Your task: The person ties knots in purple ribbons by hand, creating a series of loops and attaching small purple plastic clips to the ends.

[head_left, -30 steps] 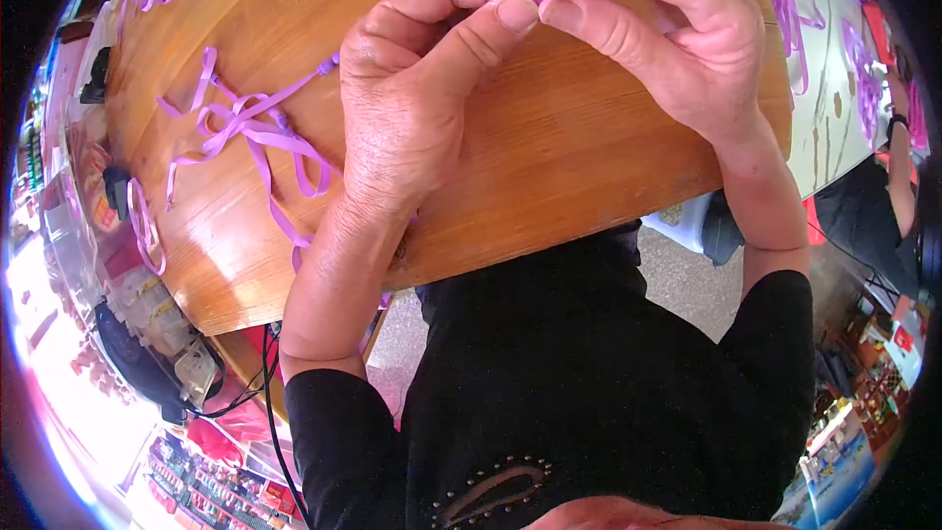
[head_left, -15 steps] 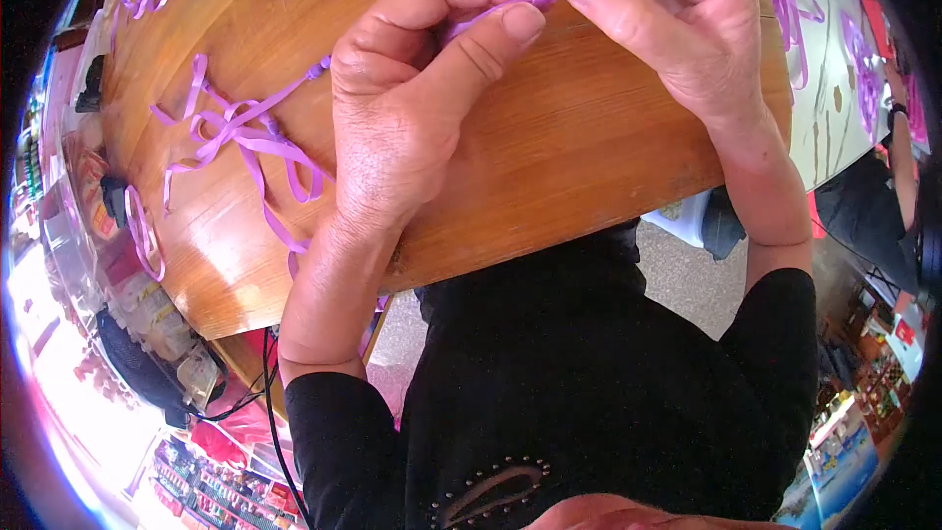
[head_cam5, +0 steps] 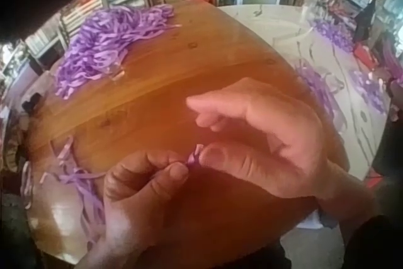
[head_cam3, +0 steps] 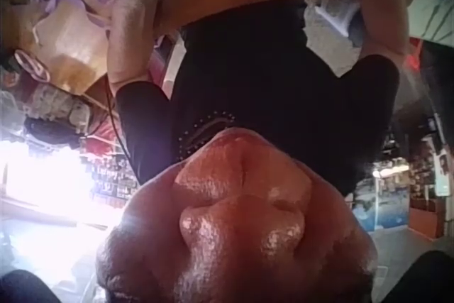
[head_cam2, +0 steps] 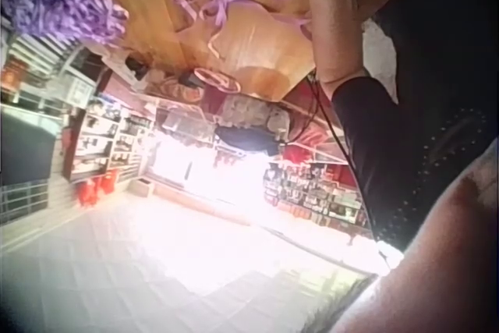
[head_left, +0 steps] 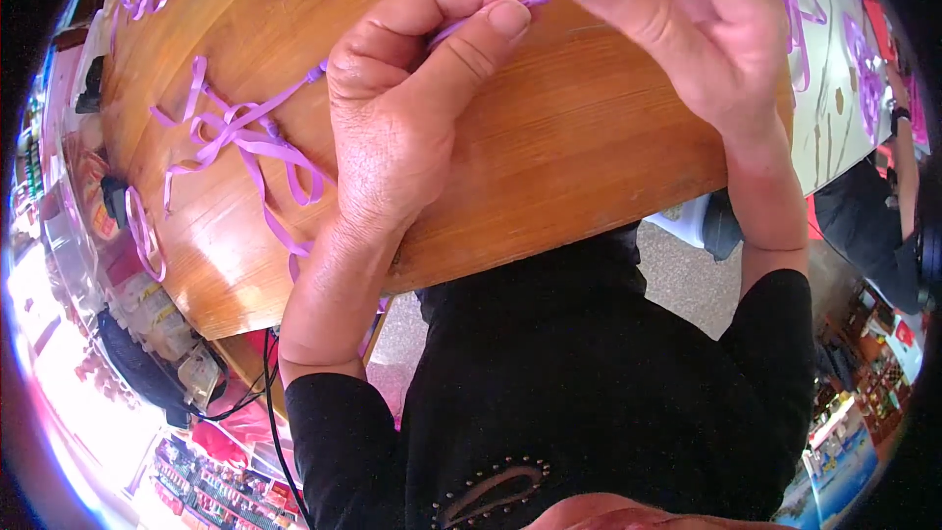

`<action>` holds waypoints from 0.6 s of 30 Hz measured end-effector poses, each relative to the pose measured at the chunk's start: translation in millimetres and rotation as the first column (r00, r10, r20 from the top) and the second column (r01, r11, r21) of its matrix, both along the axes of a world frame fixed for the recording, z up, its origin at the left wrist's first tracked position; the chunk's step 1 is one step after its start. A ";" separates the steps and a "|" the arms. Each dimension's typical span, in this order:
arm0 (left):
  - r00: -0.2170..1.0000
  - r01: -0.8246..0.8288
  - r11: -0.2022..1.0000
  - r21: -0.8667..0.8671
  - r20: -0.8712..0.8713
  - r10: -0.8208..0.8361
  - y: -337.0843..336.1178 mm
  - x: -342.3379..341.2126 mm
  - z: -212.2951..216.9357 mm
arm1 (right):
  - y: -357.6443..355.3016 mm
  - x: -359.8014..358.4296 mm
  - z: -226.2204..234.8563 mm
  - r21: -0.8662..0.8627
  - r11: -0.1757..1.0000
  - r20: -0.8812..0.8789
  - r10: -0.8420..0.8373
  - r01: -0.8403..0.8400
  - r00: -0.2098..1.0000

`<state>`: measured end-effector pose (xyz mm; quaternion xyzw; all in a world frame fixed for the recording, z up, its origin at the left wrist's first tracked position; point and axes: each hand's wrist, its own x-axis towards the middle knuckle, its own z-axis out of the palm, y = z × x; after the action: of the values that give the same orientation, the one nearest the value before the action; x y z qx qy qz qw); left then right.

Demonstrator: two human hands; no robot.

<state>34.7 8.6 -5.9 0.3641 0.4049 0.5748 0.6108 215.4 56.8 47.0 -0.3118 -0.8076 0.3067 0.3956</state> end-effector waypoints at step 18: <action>0.957 -0.090 0.996 0.005 -0.276 0.088 -1.2 -4.3 11.2 | 10.7 5.4 -6.3 0.361 0.932 0.172 -0.045 -0.020 0.984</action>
<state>30.3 7.4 5.2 0.4198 0.5042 0.5436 0.5234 220.8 67.5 40.6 -0.2649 -0.8801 0.1217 0.3747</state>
